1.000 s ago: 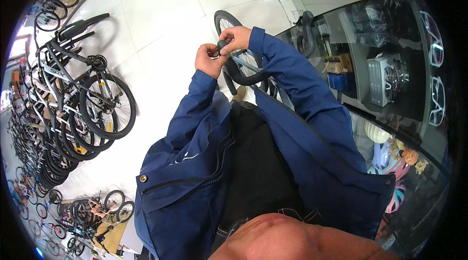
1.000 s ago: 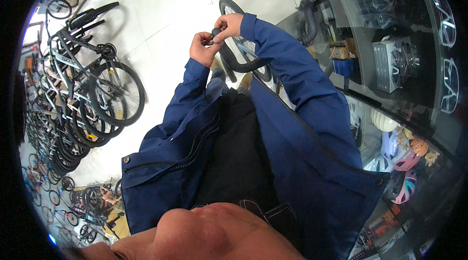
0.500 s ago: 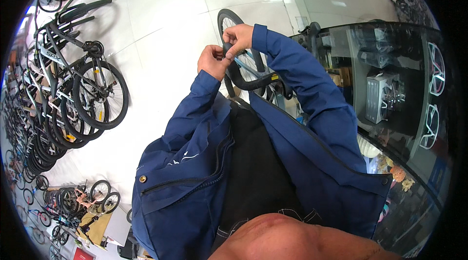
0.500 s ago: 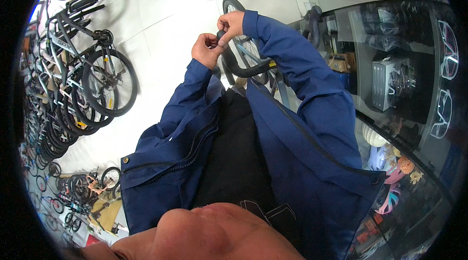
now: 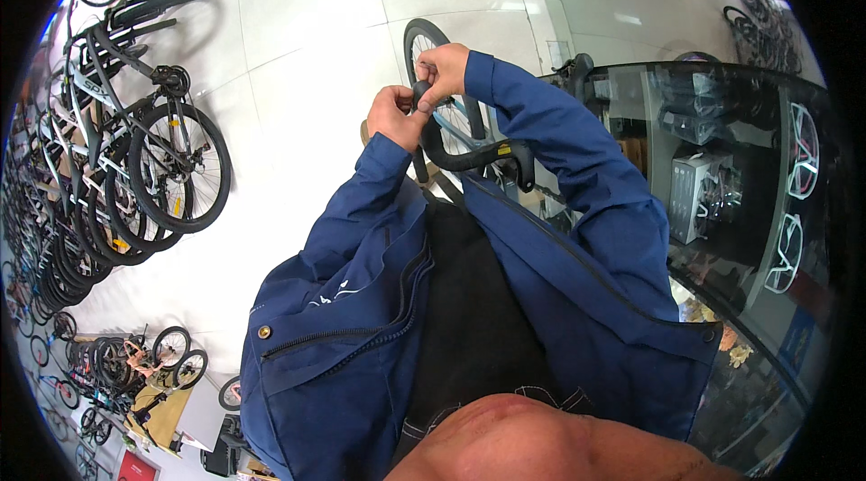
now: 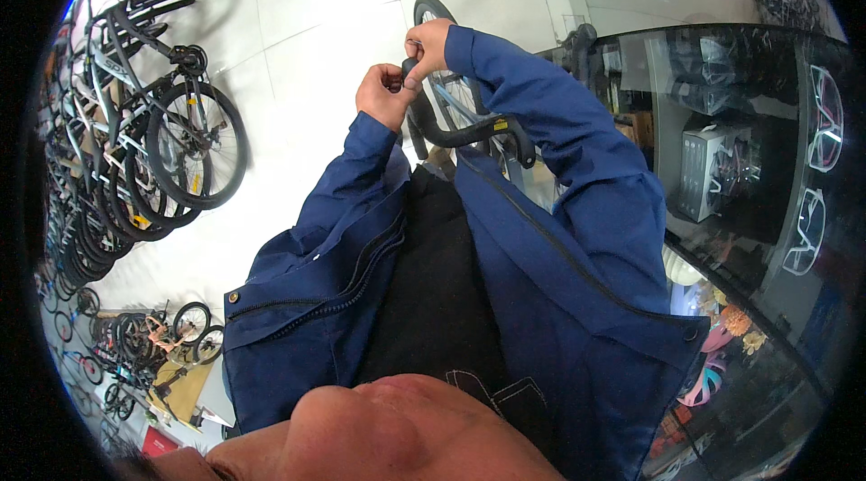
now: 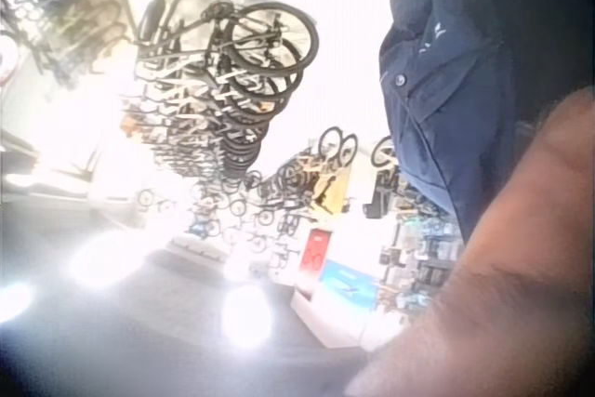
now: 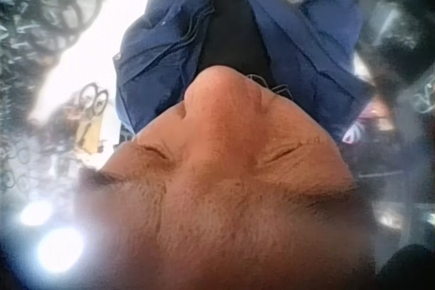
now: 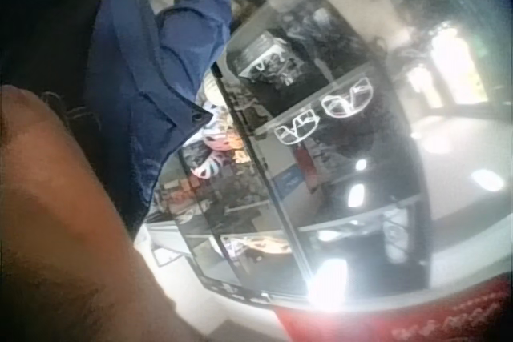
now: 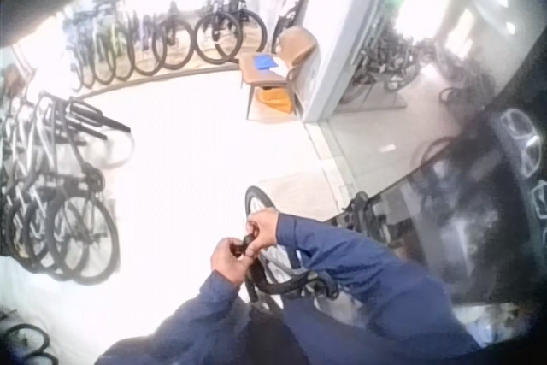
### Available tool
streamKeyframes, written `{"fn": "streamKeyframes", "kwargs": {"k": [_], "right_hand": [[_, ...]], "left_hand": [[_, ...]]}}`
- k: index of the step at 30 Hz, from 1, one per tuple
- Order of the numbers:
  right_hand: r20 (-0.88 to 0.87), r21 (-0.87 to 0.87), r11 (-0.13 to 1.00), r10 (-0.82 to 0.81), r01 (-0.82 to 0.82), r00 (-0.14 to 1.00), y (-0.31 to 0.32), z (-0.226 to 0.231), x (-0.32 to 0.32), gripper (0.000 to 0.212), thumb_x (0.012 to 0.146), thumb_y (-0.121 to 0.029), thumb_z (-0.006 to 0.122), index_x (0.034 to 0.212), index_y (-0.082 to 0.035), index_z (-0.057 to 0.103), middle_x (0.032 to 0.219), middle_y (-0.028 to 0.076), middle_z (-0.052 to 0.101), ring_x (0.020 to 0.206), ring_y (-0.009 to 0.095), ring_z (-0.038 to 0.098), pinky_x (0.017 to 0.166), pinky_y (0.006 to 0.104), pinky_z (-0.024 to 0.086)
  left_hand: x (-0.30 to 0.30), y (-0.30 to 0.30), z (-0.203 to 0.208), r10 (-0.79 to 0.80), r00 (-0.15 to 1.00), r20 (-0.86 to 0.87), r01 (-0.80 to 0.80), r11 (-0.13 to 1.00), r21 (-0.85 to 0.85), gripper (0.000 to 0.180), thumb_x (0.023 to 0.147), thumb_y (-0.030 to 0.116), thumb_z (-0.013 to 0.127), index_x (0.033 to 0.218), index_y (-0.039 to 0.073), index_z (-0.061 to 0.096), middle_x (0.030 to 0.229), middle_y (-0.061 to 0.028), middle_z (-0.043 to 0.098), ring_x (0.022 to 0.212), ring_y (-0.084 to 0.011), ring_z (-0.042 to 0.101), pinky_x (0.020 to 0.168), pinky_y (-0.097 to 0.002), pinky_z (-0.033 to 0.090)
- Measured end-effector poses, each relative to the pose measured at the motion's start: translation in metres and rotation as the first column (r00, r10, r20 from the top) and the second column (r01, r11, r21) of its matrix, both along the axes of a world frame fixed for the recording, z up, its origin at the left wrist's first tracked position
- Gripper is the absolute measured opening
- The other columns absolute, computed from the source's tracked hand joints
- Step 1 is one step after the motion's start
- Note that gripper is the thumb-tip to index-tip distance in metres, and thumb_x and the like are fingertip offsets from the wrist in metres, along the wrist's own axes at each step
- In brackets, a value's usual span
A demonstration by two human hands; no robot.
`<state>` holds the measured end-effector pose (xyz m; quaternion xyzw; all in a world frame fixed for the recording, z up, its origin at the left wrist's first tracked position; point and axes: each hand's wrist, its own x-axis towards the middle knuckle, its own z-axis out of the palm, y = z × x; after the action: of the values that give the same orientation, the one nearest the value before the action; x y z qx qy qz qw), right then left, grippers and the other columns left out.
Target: The person prepares a syringe by drawing lubricant from a bottle, then applies the lubricant to the bicycle chain while rotating the rear wheel. The person also briefly handles the handlebar area.
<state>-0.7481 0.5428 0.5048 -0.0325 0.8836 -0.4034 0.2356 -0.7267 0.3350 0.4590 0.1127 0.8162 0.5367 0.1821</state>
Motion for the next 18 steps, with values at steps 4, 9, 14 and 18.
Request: {"fn": "streamKeyframes", "kwargs": {"k": [4,9,14,18], "right_hand": [[-0.028,0.120,0.991,0.063,-0.059,0.998,-0.001,-0.002,-0.005,0.060,0.058,-0.042,0.099,0.091,-0.003,0.066,0.081,0.008,0.071,0.077,0.020,0.071,0.070,0.0317,0.056],[0.004,0.068,0.992,0.103,-0.103,0.995,0.002,-0.005,-0.010,0.061,0.059,-0.042,0.099,0.090,-0.003,0.066,0.080,0.009,0.069,0.075,0.020,0.068,0.070,0.0324,0.055],[0.040,0.015,0.992,0.125,-0.126,0.991,0.005,-0.012,-0.014,0.058,0.061,-0.041,0.099,0.086,-0.003,0.062,0.076,0.008,0.065,0.070,0.019,0.062,0.065,0.0332,0.050],[0.072,0.000,0.984,0.176,-0.176,0.982,0.007,-0.014,-0.017,0.062,0.061,-0.047,0.097,0.088,-0.002,0.064,0.078,0.010,0.066,0.072,0.023,0.064,0.065,0.0353,0.051]], "left_hand": [[-0.001,-0.001,-0.009,0.003,0.998,0.056,-0.008,0.995,0.099,0.041,0.078,0.019,0.091,0.103,-0.001,0.064,0.088,-0.0091,0.071,0.079,-0.0178,0.069,0.075,-0.0312,0.058],[0.003,0.000,-0.011,0.032,0.995,0.095,-0.040,0.996,0.086,0.042,0.077,0.019,0.091,0.103,0.001,0.063,0.083,-0.0035,0.069,0.074,-0.0119,0.065,0.069,-0.0274,0.056],[-0.003,-0.002,-0.015,-0.014,0.992,0.128,-0.001,0.993,0.116,0.043,0.075,0.019,0.092,0.100,0.002,0.062,0.075,0.0023,0.059,0.067,-0.0075,0.054,0.063,-0.0250,0.051],[-0.009,-0.005,-0.018,-0.075,0.983,0.167,0.049,0.986,0.158,0.040,0.074,0.017,0.091,0.095,0.003,0.061,0.072,0.0046,0.052,0.065,-0.0063,0.046,0.059,-0.0243,0.046]]}}
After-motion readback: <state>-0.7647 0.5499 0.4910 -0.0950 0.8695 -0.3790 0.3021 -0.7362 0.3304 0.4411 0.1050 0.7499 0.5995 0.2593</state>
